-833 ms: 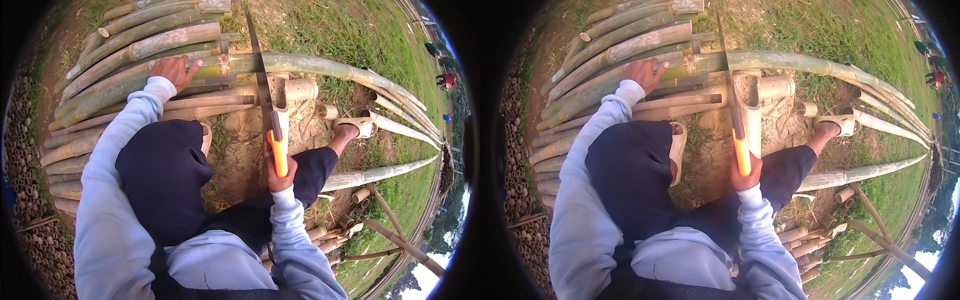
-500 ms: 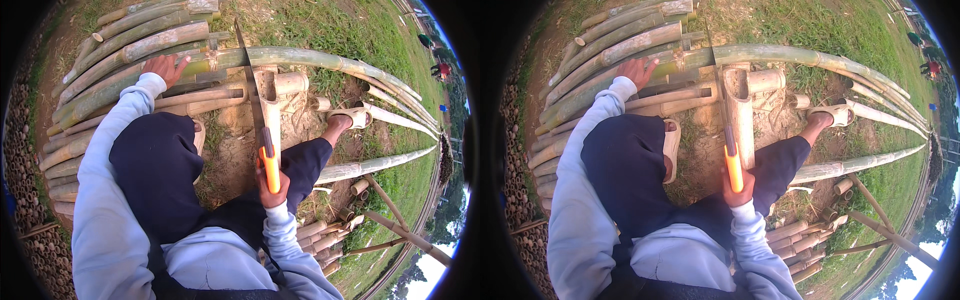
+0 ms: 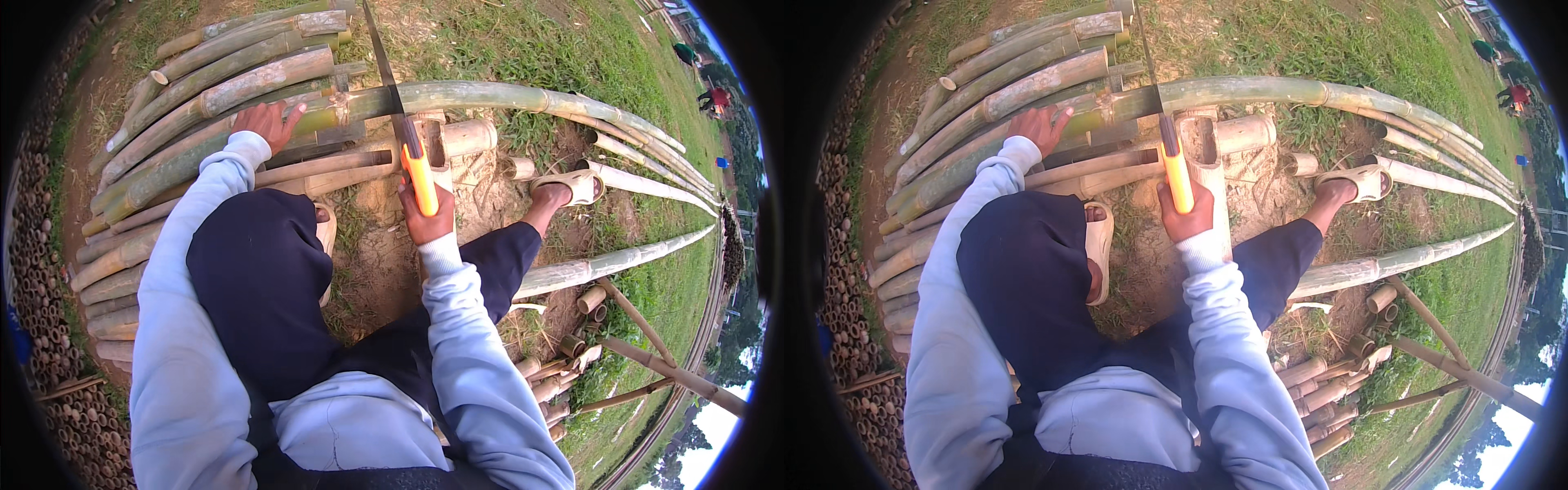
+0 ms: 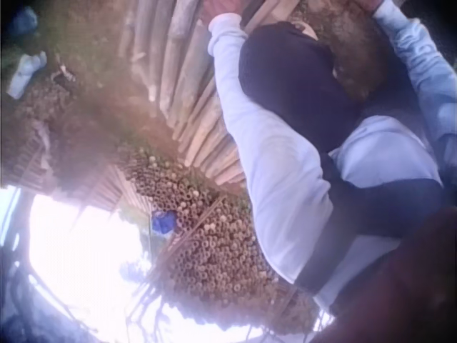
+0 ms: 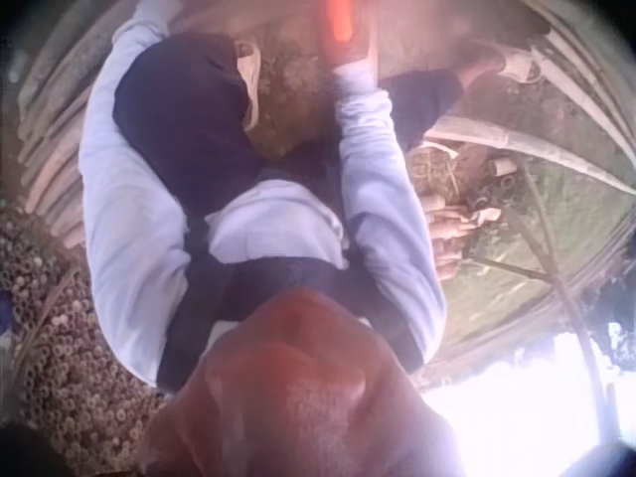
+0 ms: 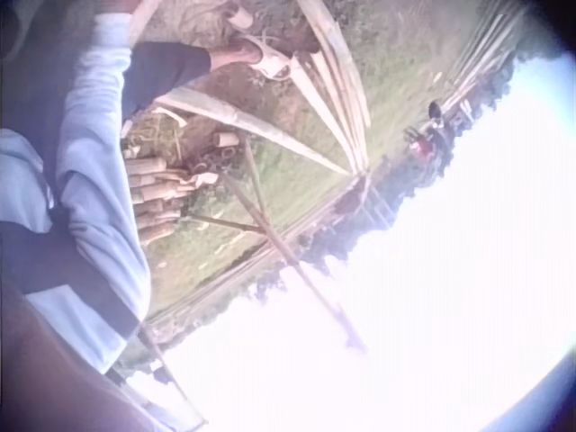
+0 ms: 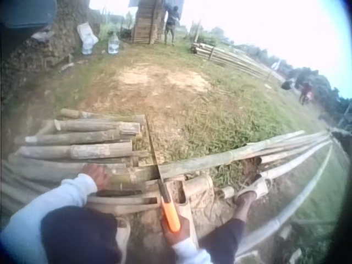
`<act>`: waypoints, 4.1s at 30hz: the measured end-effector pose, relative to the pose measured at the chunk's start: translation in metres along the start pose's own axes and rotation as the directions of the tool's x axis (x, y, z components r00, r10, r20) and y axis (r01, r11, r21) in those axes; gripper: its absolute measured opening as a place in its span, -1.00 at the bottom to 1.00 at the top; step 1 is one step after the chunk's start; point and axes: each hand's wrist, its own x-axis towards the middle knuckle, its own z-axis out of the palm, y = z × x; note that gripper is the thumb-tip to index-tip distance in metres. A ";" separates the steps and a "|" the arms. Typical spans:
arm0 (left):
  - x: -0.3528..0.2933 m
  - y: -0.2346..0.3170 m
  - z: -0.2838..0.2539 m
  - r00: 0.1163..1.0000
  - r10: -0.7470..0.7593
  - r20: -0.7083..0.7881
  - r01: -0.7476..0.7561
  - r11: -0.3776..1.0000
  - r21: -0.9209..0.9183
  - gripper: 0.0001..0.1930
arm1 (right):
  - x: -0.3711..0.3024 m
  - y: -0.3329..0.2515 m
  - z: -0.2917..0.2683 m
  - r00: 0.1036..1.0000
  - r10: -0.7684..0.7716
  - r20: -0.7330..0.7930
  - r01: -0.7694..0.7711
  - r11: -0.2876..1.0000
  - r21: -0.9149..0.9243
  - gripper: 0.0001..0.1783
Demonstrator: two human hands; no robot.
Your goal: The person uses a hand saw to cut bamboo poles into shorter sections. They repeatedly position a bamboo pole on a makeshift sawhorse, saw through it, and then move the cut piece aside to repeat the process with another pole.
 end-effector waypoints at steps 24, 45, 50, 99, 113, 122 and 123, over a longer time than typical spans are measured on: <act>-0.001 -0.003 -0.010 0.999 -0.011 0.037 0.013 0.999 -0.047 -0.23 | -0.177 -0.012 -0.061 0.998 0.004 -0.062 -0.015 0.985 -0.170 -0.81; 0.008 0.004 -0.003 0.998 0.015 0.061 -0.014 1.000 -0.015 -0.26 | -0.056 0.005 -0.020 0.995 0.065 -0.075 -0.068 0.997 -0.045 -0.77; -0.001 -0.015 0.013 0.997 0.030 -0.066 -0.028 0.999 0.030 -0.25 | 0.017 0.020 0.022 0.995 -0.034 -0.095 0.028 0.998 -0.060 -0.81; -0.103 -0.120 -0.074 0.969 0.096 -0.230 -0.157 0.951 -0.265 -0.49 | -0.185 -0.143 -0.080 0.933 -0.043 -0.358 0.057 0.998 0.027 -0.89; -0.126 -0.118 -0.083 0.894 0.130 -0.429 -0.321 0.854 -0.410 -0.42 | -0.267 -0.237 -0.058 0.842 -0.267 -0.468 0.335 0.940 0.068 -0.88; -0.166 -0.027 -0.153 0.823 0.456 -0.338 -0.545 0.466 -0.697 -0.55 | -0.276 -0.271 -0.078 0.813 -0.328 -0.482 0.401 0.915 0.053 -0.86; -0.166 -0.021 -0.149 0.791 0.510 -0.337 -0.539 0.322 -0.778 -0.54 | -0.276 -0.277 -0.076 0.816 -0.303 -0.493 0.385 0.920 0.070 -0.85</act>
